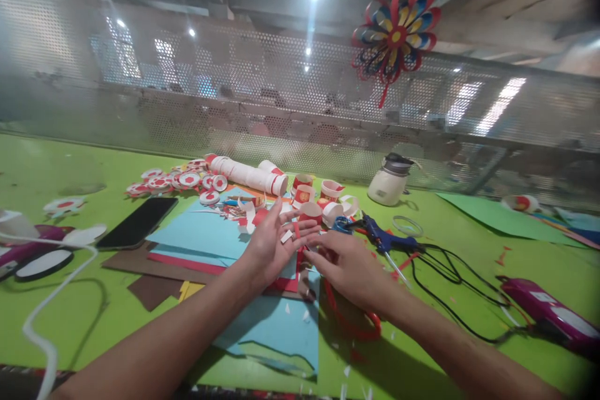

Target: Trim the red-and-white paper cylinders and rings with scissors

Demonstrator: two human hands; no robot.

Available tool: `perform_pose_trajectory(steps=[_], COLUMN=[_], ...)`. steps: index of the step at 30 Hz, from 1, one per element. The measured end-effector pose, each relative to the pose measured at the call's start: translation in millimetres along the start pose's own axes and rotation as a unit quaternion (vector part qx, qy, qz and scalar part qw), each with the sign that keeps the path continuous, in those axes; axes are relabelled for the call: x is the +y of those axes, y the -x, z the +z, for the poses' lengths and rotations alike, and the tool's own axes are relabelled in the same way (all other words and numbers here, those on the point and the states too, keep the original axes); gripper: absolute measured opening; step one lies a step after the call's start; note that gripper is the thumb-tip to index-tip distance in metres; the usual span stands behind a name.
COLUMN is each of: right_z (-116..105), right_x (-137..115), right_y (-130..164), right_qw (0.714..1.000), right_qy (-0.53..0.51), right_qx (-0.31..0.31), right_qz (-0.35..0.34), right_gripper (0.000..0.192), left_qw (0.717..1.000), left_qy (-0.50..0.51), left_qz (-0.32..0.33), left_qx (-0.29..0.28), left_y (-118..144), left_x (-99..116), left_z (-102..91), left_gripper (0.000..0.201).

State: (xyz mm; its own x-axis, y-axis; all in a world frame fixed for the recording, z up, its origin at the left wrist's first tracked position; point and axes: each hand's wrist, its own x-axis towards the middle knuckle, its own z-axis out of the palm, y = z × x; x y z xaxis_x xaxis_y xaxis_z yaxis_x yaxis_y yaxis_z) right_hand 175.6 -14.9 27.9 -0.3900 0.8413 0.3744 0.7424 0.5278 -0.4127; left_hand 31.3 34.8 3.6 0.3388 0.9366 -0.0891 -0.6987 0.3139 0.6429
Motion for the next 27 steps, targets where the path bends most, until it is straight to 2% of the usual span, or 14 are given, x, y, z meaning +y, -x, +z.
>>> perform_pose_trajectory(steps=[5,9,12,16,20,22,25,27], right_z=[20.8,35.5,40.5,40.3,35.3,32.6,31.0,31.6], right_x=[-9.8,-9.8,-6.1,0.7,6.5,8.8,13.1,17.1], right_y=[-20.5,-28.5,-29.7,-30.4,-28.4,-25.2,-18.5,-14.3], right_qw=[0.998,0.996,0.997,0.991,0.979,0.956,0.879,0.835], right_qy=[0.035,0.055,0.019,-0.079,-0.148,-0.227,-0.405,-0.486], right_qx=[0.03,0.028,0.018,0.034,0.01,-0.001,0.007,0.02], right_qz=[0.03,0.063,0.068,0.103,0.142,0.187,0.251,0.259], right_gripper=[0.013,0.02,0.02,0.016,0.021,0.023,0.02,0.021], left_qw=[1.0,0.999,0.998,0.999,0.998,0.998,0.998,0.998], left_qy=[-0.003,-0.008,-0.007,0.005,-0.002,-0.012,-0.025,-0.036], left_qz=[0.002,0.028,0.022,0.022,0.012,0.008,0.011,0.017], left_qx=[0.014,0.042,0.054,0.049,0.057,0.066,0.052,0.038], left_y=[2.9,3.8,4.9,5.3,1.7,-0.8,-2.9,-2.5], left_x=[-2.6,-6.3,-8.1,-8.0,-8.3,-9.3,-11.3,-12.3], left_z=[3.6,5.1,6.9,9.1,6.0,3.0,-0.4,-1.1], left_gripper=[0.038,0.038,0.036,0.037,0.035,0.034,0.026,0.017])
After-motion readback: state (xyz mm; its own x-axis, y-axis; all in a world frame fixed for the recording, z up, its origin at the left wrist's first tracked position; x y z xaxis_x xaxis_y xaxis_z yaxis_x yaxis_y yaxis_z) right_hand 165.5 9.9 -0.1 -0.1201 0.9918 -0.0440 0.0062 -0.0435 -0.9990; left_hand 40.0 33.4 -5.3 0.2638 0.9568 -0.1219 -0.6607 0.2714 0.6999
